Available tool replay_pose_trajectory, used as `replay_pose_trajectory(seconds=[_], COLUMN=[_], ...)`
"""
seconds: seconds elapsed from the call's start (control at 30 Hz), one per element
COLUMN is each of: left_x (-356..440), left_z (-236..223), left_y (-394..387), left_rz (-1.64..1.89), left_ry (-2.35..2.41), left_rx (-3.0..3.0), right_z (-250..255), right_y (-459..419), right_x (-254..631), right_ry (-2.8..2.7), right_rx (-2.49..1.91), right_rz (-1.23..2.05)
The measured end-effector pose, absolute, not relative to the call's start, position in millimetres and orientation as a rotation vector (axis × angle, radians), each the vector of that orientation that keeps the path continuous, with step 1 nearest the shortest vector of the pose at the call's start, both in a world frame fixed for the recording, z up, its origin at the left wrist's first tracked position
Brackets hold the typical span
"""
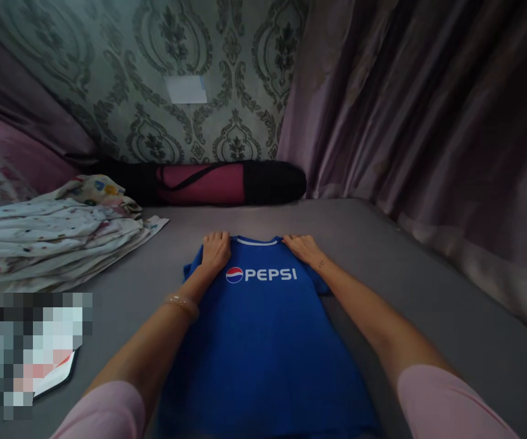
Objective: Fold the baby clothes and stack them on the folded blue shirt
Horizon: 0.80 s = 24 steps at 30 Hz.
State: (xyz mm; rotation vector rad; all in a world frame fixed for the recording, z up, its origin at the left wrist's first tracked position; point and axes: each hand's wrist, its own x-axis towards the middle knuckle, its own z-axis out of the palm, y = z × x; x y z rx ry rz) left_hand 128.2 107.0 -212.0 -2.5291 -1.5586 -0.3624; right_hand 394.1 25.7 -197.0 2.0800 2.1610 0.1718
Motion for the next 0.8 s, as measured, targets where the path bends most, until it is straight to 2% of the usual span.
replay_pose_trajectory(seconds=[0.13, 0.23, 0.33, 0.43, 0.5, 0.6, 0.7, 0.8], left_x=[131, 131, 128, 129, 137, 166, 205, 237], left_z=[-214, -213, -205, -192, -186, -186, -195, -209], left_y=[114, 120, 128, 129, 122, 102, 78, 61], left_rz=[-0.317, -0.229, -0.102, -0.087, -0.188, -0.394, -0.492, -0.476], left_ry=[-1.540, -1.606, -1.690, -1.665, -1.541, -1.206, -0.883, -0.801], left_rx=[-2.525, -2.583, -2.670, -2.680, -2.725, -2.946, -3.175, -3.205], right_z=[-201, -199, -190, -179, -173, -167, -165, -168], right_y=[35, 41, 43, 32, 19, 0, -12, -19], right_x=[397, 404, 421, 442, 454, 463, 463, 458], right_ry=[2.230, 2.271, 2.186, 1.866, 1.658, 1.460, 1.346, 1.356], right_rx=[2.076, 2.236, 2.566, 2.826, 2.898, 2.947, 3.014, 3.049], right_rz=[0.131, -0.086, -0.682, -1.366, -1.618, -1.695, -1.558, -1.471])
